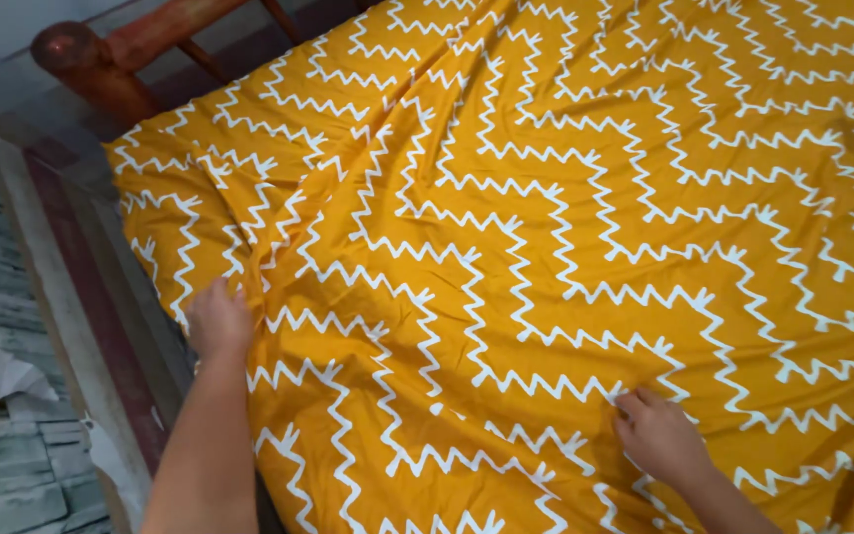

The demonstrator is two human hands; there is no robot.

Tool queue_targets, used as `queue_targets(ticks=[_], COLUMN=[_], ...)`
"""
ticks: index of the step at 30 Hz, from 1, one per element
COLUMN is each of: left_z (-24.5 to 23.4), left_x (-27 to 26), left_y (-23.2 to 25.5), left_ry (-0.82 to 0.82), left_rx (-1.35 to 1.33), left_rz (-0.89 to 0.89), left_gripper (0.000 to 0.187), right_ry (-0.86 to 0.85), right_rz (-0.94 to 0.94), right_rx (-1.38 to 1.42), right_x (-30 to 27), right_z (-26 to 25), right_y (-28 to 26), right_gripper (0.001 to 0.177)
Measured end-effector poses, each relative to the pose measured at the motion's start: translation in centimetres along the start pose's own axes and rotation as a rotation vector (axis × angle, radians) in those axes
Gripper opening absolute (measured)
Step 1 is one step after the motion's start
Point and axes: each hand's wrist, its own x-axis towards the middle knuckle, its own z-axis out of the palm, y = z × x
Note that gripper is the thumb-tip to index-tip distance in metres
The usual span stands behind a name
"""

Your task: The person is spreading and smoothing a yellow patterned sheet over a bed and tucking it in.

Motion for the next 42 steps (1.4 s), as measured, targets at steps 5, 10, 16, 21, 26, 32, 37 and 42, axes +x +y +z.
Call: queue_targets(ticks=[5,10,16,21,26,32,37,42], left_z=[5.7,12.0,15.3,17.3,14.7,4.0,7.1,5.5], left_x=[2.8,6.4,11.3,17.8,20.0,6.3,5.1,6.7], left_y=[1.4,0.5,-3.6,-10.6,-14.6,2.7,-3.1,-6.5], left_ry=[-0.014,-0.249,-0.319,-0.051,0.307,-0.168,-0.351,0.12], left_rx=[-0.173,-0.234,-0.8,-1.29,-0.991,0.016,0.052,-0.476], left_rz=[0.146,-0.04,-0.331,-0.327,-0.074,-0.119,-0.343,-0.37], left_gripper=[0.043,0.051,0.053,0.044,0.06,0.056,0.042,0.054], right_ry=[-0.098,-0.214,-0.306,-0.415,-0.354,-0.363,-0.369,-0.154], right_rz=[0.021,0.081,0.145,0.137,0.091,0.093,0.039,-0.126], right_rx=[-0.037,-0.126,-0.144,-0.172,-0.125,-0.147,-0.142,0.187], right_x=[1.4,2.9,3.4,3.5,2.9,1.6,-0.5,-3.9], right_z=[0.9,1.0,0.7,-0.5,0.5,-0.1,1.0,0.7], right_y=[0.0,0.3,0.4,-0.3,-0.1,-0.2,2.7,5.4], right_gripper=[0.028,0.026,0.03,0.034,0.036,0.039,0.067,0.076])
